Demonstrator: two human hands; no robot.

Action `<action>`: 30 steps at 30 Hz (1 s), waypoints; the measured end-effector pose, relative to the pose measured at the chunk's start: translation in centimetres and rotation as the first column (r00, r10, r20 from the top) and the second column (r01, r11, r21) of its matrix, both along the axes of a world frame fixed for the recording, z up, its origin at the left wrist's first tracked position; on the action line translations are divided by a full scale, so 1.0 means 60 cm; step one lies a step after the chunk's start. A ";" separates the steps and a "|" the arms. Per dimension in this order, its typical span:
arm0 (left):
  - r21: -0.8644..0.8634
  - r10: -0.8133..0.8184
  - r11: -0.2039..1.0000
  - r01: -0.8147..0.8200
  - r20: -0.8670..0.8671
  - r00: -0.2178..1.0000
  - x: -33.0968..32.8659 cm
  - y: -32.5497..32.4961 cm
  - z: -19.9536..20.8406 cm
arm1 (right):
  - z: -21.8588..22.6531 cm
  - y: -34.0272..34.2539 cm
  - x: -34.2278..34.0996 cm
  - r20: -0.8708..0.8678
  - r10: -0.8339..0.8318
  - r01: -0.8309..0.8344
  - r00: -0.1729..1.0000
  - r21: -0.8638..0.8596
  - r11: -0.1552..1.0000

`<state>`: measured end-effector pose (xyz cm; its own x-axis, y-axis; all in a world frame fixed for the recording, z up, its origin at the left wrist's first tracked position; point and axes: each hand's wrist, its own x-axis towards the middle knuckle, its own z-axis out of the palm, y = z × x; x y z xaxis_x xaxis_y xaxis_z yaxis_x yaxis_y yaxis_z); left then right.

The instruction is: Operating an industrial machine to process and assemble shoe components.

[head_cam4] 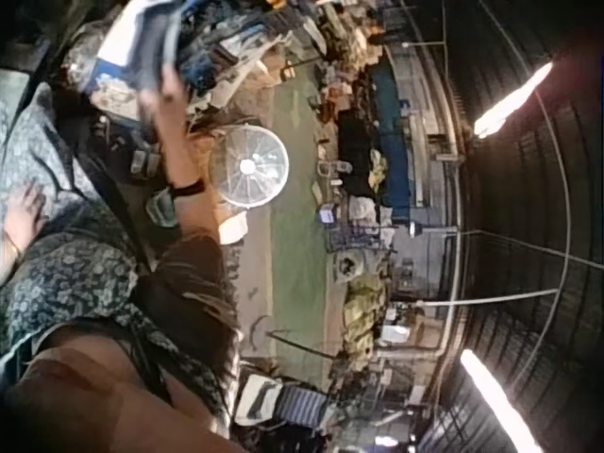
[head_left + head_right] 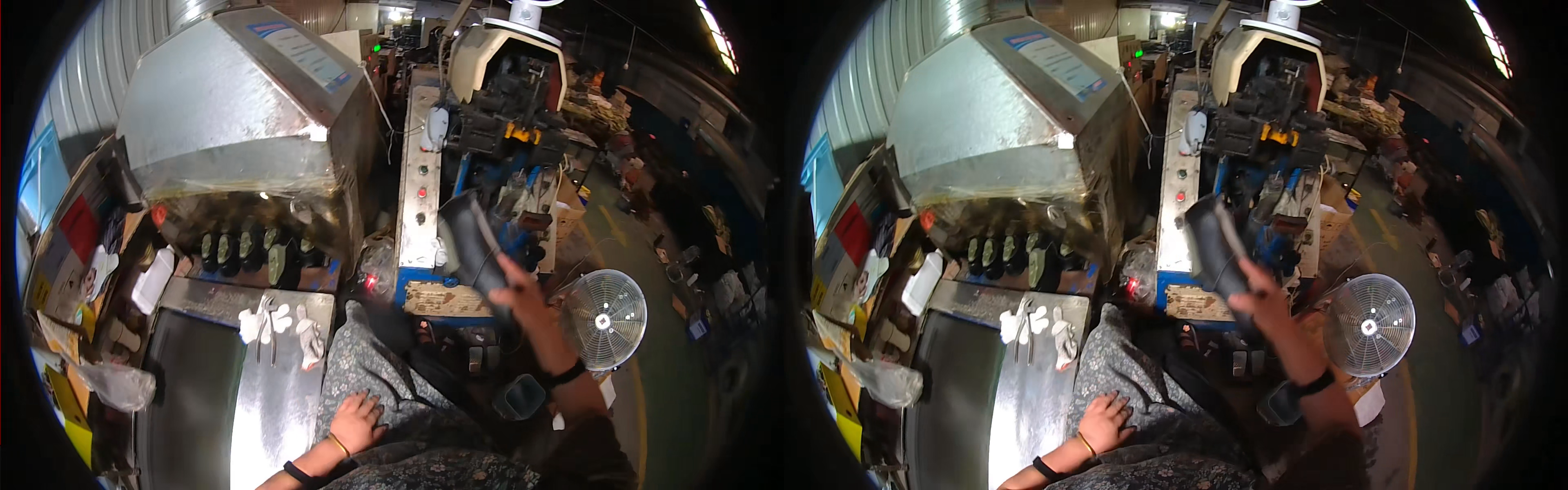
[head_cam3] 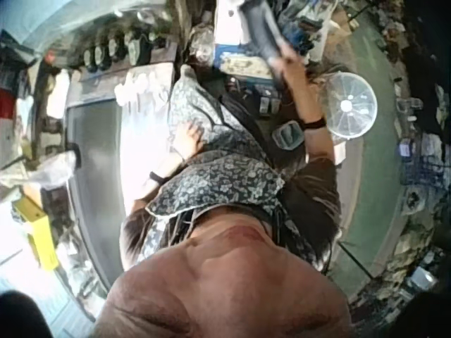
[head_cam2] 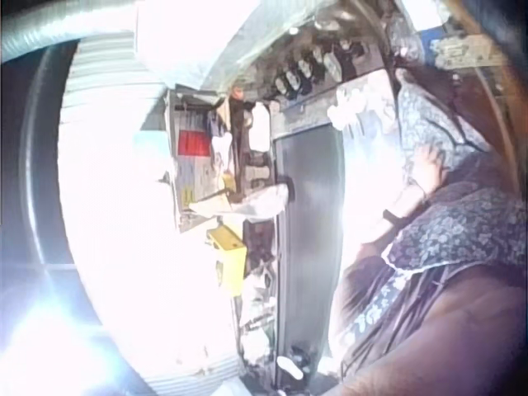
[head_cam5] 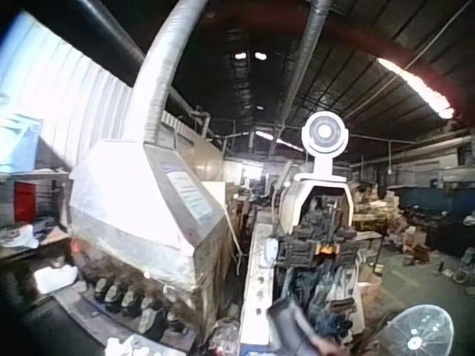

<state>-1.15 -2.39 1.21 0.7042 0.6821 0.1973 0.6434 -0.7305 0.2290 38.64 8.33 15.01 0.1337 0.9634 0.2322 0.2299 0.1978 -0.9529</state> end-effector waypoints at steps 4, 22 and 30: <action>-0.067 0.047 0.997 -0.041 0.095 0.994 0.017 0.022 -0.019 | 0.093 0.130 0.163 0.499 -0.433 0.324 0.751 0.294 0.899; -0.016 0.011 1.000 -0.009 0.128 0.992 0.063 0.046 -0.015 | 0.200 0.245 0.277 0.557 -0.372 0.428 0.743 0.032 0.903; -0.045 -0.047 0.997 0.057 0.200 0.979 0.080 0.030 -0.038 | 0.190 0.250 0.294 0.693 -0.383 0.470 0.611 0.072 0.880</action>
<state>3.65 -0.62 -1.04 0.6889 0.6582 0.3035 0.5428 -0.7460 0.3858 56.31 23.33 26.39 0.3866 0.8619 0.3282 0.8403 -0.1826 -0.5104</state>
